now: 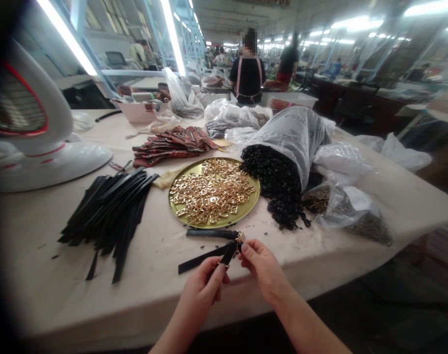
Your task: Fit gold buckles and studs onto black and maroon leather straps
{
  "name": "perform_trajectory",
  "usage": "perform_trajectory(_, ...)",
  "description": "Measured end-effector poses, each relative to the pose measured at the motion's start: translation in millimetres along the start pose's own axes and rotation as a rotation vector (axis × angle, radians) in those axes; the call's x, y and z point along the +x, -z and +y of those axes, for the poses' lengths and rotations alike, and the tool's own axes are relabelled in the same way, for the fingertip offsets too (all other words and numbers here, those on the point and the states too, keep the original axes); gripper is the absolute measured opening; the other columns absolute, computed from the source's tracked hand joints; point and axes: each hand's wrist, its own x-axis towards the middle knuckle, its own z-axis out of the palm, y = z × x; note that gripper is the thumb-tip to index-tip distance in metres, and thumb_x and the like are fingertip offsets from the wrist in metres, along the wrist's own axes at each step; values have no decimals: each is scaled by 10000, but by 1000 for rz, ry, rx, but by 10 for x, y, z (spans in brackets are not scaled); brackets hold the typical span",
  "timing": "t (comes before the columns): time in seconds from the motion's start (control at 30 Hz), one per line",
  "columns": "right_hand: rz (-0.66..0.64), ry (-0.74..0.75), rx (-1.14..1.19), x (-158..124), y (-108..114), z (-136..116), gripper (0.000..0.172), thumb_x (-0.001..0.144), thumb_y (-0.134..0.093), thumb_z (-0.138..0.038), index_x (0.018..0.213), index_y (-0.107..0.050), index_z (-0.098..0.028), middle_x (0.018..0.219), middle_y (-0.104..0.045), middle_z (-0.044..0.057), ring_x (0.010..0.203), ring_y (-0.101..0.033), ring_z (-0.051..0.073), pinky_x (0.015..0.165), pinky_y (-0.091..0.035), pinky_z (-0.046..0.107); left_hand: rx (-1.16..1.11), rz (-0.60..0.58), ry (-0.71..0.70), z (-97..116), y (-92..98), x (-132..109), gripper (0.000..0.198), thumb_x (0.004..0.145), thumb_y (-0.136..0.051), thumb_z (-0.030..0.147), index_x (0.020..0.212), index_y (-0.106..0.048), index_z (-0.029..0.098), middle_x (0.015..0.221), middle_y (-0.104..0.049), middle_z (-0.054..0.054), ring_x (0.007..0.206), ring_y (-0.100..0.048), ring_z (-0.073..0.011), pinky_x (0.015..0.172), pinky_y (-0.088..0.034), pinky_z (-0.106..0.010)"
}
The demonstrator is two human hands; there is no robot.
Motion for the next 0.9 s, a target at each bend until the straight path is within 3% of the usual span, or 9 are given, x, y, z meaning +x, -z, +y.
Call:
perform_trajectory(0.13, -18, -25, 98, -9, -14, -16, 258, 681, -709, -381, 745, -574, -170, 685, -556, -21, 625, -510, 90, 623, -424, 221, 135, 3, -6, -35, 36, -3, 249, 839, -424, 403, 889, -559, 199, 630, -556, 24, 464, -470, -100, 458, -370, -203)
perform_trajectory(0.3, -1, 126, -172, -38, 2, -52, 273, 653, -730, -360, 813, -601, -181, 742, -592, -14, 679, -530, 118, 674, -435, 255, 236, -93, 3, 9, 128, -14, 258, 840, -415, 400, 880, -591, 215, 638, -556, 18, 463, -463, -101, 458, -355, -202)
perform_trajectory(0.43, -134, 61, -205, -58, -18, 15, 261, 658, -724, -352, 810, -611, -173, 765, -625, 4, 731, -564, 146, 703, -442, 275, 276, -134, -11, 86, 127, 0, 252, 837, -415, 386, 849, -586, 202, 666, -578, -2, 472, -470, -107, 459, -352, -210)
perform_trajectory(0.57, -105, 23, -109, -92, -59, 109, 267, 694, -694, -364, 824, -592, -155, 761, -610, 11, 700, -548, 135, 652, -438, 258, 158, -118, -25, 83, 79, 1, 199, 821, -451, 318, 978, -501, 206, 766, -615, -12, 546, -516, -117, 496, -385, -215)
perform_trajectory(0.7, -57, 125, -217, -200, -114, 76, 263, 710, -680, -382, 770, -553, -160, 710, -590, 3, 673, -541, 133, 634, -433, 257, -3, -151, 28, 43, 76, -25, 200, 801, -450, 229, 992, -414, 184, 779, -628, -20, 526, -532, -95, 503, -394, -212)
perform_trajectory(0.9, -181, 373, -352, -417, -162, -30, 364, 857, -443, -476, 769, -606, -163, 771, -575, 41, 760, -538, 166, 724, -417, 293, -75, -53, 27, 44, 84, -83, 188, 792, -489, 284, 883, -351, 194, 708, -638, -11, 455, -530, -88, 425, -324, -186)
